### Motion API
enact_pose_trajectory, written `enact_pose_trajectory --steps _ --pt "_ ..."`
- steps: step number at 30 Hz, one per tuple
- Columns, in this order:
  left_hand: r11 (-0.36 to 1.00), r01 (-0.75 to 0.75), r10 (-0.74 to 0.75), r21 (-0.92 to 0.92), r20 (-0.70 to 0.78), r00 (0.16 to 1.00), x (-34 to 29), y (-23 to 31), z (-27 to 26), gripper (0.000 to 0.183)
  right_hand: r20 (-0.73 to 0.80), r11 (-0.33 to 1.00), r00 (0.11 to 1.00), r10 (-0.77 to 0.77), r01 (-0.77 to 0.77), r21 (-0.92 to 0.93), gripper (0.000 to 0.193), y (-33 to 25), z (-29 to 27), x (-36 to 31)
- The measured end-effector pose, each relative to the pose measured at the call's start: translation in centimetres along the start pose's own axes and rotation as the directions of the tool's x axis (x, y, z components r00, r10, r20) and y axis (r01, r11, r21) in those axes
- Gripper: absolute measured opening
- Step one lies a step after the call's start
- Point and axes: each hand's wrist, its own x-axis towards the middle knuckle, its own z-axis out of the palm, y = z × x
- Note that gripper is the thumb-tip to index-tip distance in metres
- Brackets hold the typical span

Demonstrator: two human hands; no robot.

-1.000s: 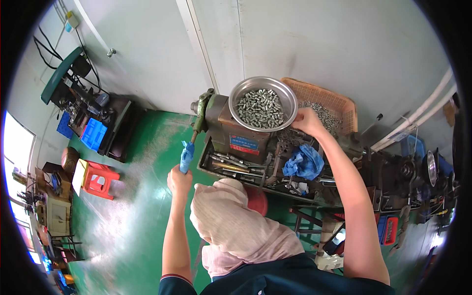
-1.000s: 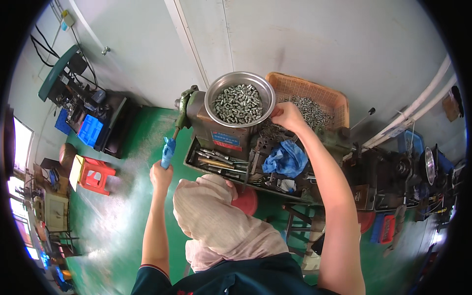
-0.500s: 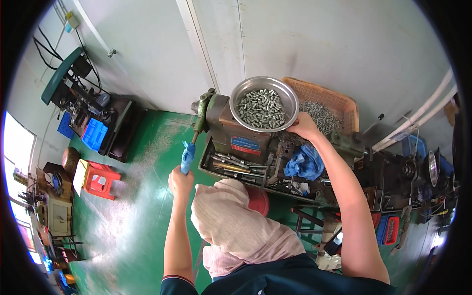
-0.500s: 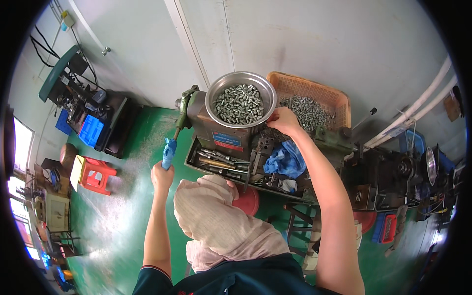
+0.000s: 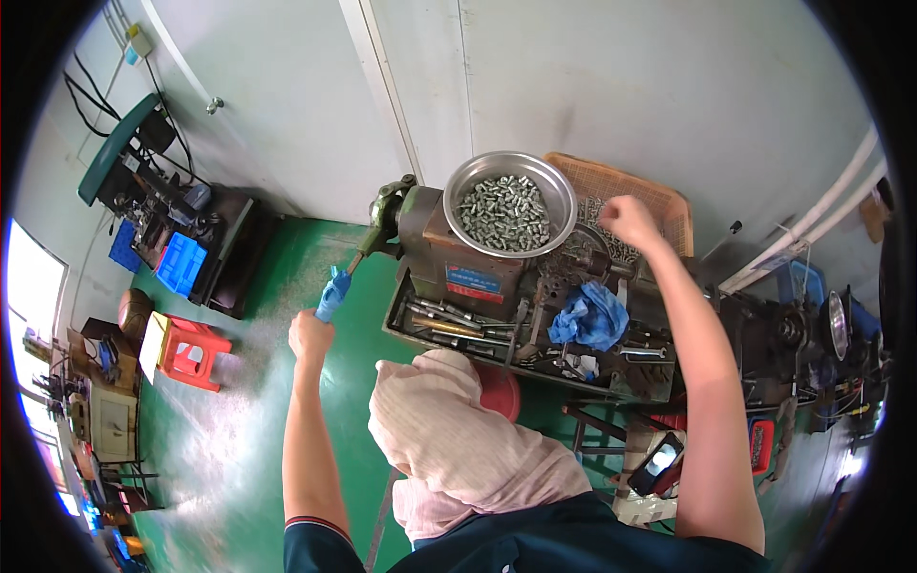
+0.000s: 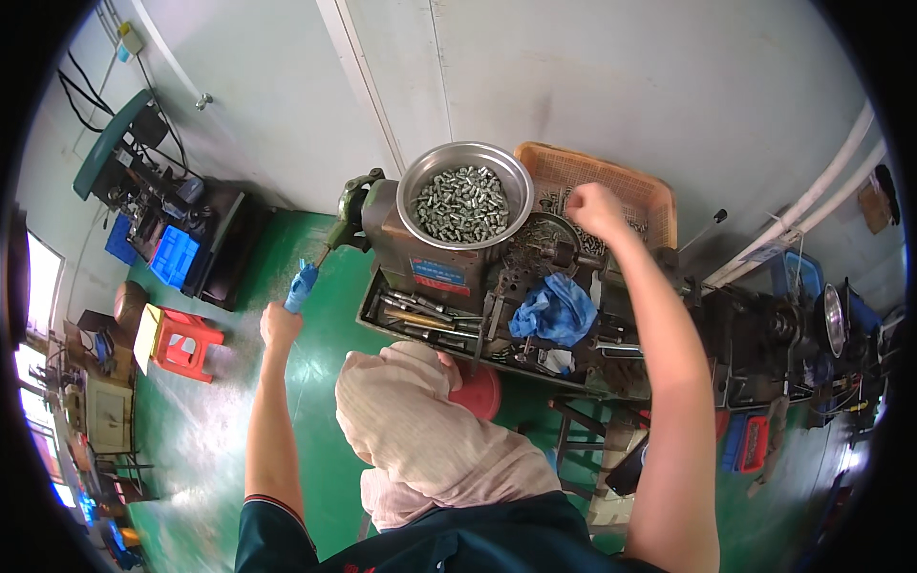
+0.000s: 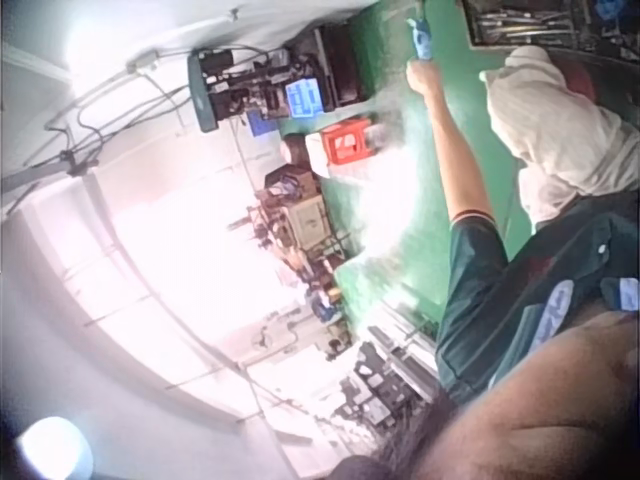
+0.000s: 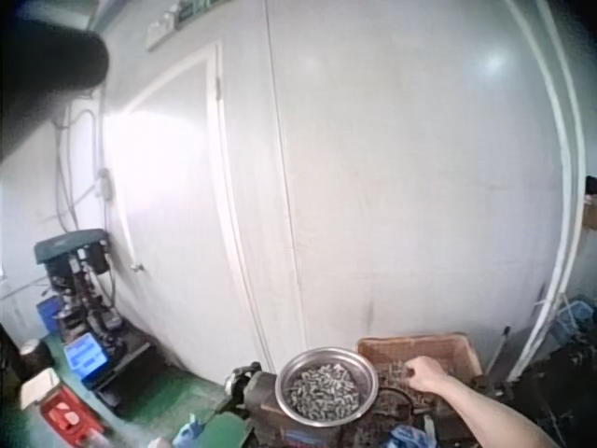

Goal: Picking small metal screws from a bowl and processing them at a workstation using a handheld tool.

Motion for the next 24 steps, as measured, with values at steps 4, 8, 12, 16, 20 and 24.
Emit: enact_pose_trajectory --steps 4,8,12,16,20,24 --pt "1.0 -0.007 0.007 -0.013 -0.026 1.0 0.3 -0.3 0.6 0.02 -0.279 0.932 0.949 0.147 -0.227 -0.282 0.011 7.9 -4.5 -1.4" --pt "1.0 -0.011 0.011 -0.007 -0.029 1.0 0.0 0.2 0.5 0.02 -0.346 0.666 0.879 0.328 -0.475 -0.575 0.03 14.8 -9.2 -6.9" --pt "1.0 -0.008 0.007 -0.03 -0.037 0.999 -0.5 0.7 0.1 0.018 -0.407 0.766 0.9 0.153 -0.369 -0.526 0.033 18.1 -10.5 -14.0" --pt "0.999 -0.032 0.031 -0.034 -0.048 0.998 -0.6 0.4 0.1 0.017 -0.43 0.698 0.885 0.178 -0.422 -0.579 0.036 16.1 -10.8 -19.9" --pt "0.997 -0.066 0.063 -0.045 -0.063 0.996 -0.4 -0.1 0.4 0.016 -0.406 0.758 0.896 0.179 -0.389 -0.524 0.044 15.4 -10.8 -22.2" --pt "0.995 -0.082 0.079 -0.05 -0.075 0.994 -0.4 0.3 0.4 0.016 -0.454 0.756 0.88 0.141 -0.392 -0.525 0.049 14.4 -10.4 -22.7"
